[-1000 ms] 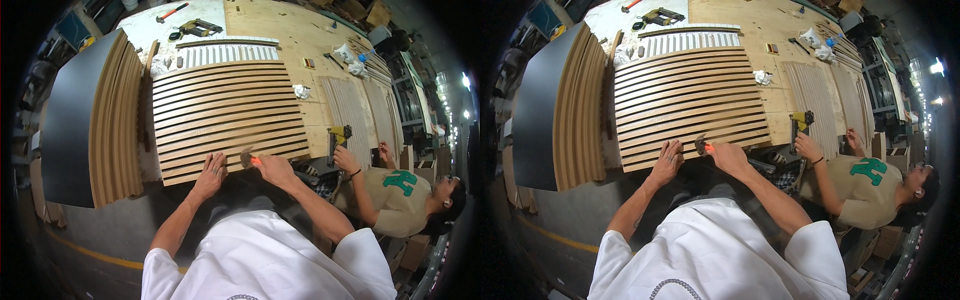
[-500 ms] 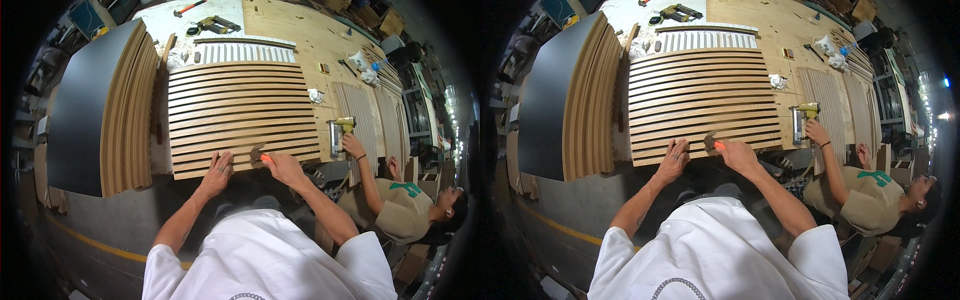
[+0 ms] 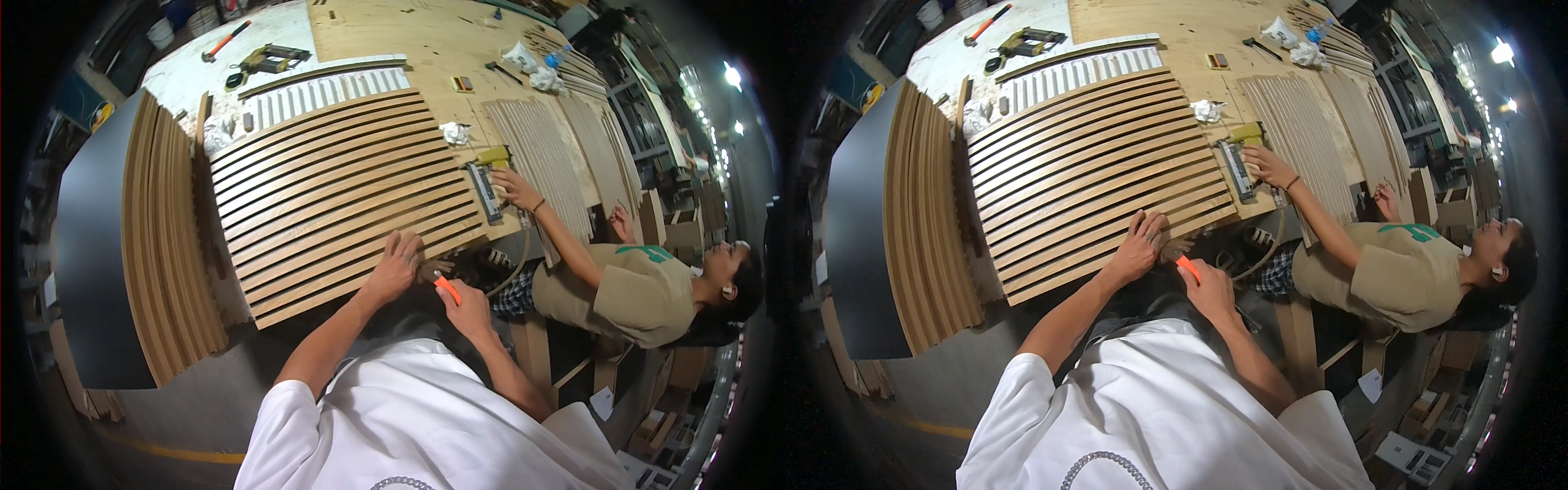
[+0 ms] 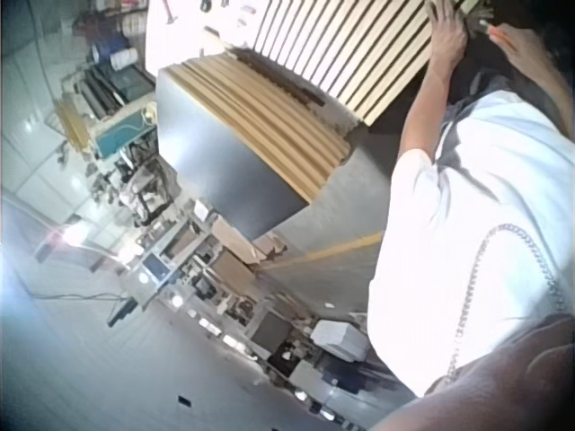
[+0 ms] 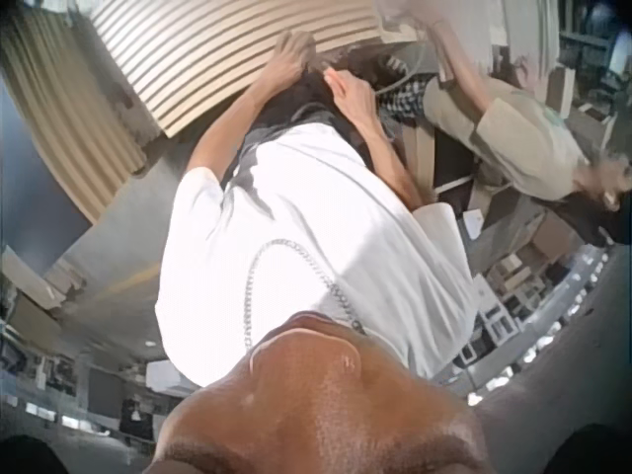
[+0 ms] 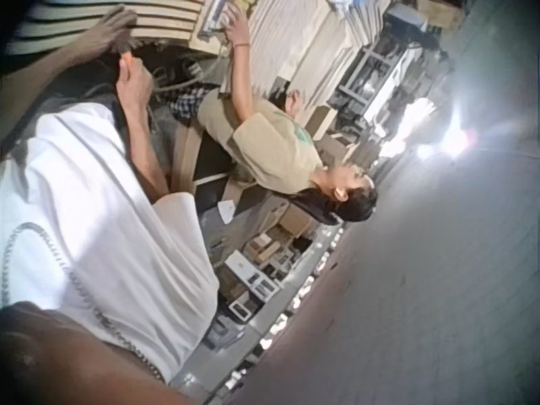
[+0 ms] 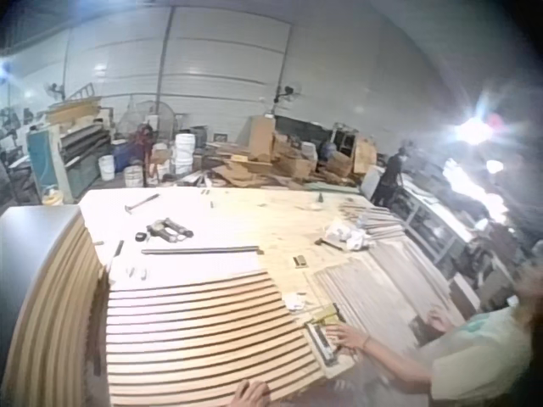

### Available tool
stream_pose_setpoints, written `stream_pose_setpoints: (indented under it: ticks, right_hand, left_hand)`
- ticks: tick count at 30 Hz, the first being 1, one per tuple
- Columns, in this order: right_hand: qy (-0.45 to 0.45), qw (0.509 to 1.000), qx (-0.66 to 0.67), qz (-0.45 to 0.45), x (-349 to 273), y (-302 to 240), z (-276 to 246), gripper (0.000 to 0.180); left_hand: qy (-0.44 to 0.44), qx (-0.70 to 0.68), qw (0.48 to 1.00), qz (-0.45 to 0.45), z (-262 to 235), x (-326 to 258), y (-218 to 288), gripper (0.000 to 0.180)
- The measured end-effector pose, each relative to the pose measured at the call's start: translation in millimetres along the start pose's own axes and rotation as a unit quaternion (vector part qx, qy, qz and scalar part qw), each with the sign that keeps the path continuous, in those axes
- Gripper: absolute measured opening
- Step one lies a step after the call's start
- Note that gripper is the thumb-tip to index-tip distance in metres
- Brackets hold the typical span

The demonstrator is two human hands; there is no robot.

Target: Assembling wooden slats into a larger furniture panel using glue and tools.

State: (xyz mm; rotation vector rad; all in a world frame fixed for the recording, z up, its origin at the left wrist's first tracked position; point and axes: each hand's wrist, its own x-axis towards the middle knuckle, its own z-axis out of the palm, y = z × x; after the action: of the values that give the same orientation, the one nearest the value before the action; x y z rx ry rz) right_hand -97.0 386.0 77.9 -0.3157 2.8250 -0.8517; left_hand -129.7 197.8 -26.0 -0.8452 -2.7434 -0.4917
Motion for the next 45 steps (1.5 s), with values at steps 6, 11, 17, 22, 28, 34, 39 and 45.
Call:
stream_pose_setpoints:
  ticks: [6, 11, 17, 22, 28, 34, 39, 45]
  right_hand:
    - [0.003, 0.999, -0.036, 0.030, -12, 32, -20, 0.026]
    - [-0.030, 0.998, -0.046, 0.028, 12, 30, -29, 0.027]
    - [-0.043, 0.998, -0.039, -0.005, 40, 28, -31, 0.032]
    - [-0.068, 0.997, -0.037, -0.011, 50, 33, -22, 0.033]
    - [-0.115, 0.992, -0.044, -0.023, 49, 15, -27, 0.033]
    - [-0.078, 0.997, -0.021, 0.011, 37, 29, -36, 0.031]
    - [-0.052, 0.997, -0.032, 0.036, 30, 45, -52, 0.031]
    - [-0.041, 0.997, -0.050, 0.043, 43, 52, -77, 0.028]
  left_hand:
    - [0.001, -0.019, 0.999, -0.038, 8, 6, 5, 0.030]
    - [-0.014, -0.010, 0.996, -0.089, -26, -58, -10, 0.027]
    - [-0.041, 0.009, 0.985, -0.167, -116, -189, -44, 0.026]
    - [-0.134, 0.125, 0.957, -0.223, -144, -259, -56, 0.026]
    - [-0.198, 0.101, 0.954, -0.199, -159, -265, -61, 0.035]
    - [-0.214, 0.105, 0.954, -0.180, -165, -250, -58, 0.032]
    - [-0.172, 0.094, 0.974, -0.117, -149, -216, -56, 0.029]
    - [-0.169, 0.009, 0.984, -0.052, -118, -132, -49, 0.031]
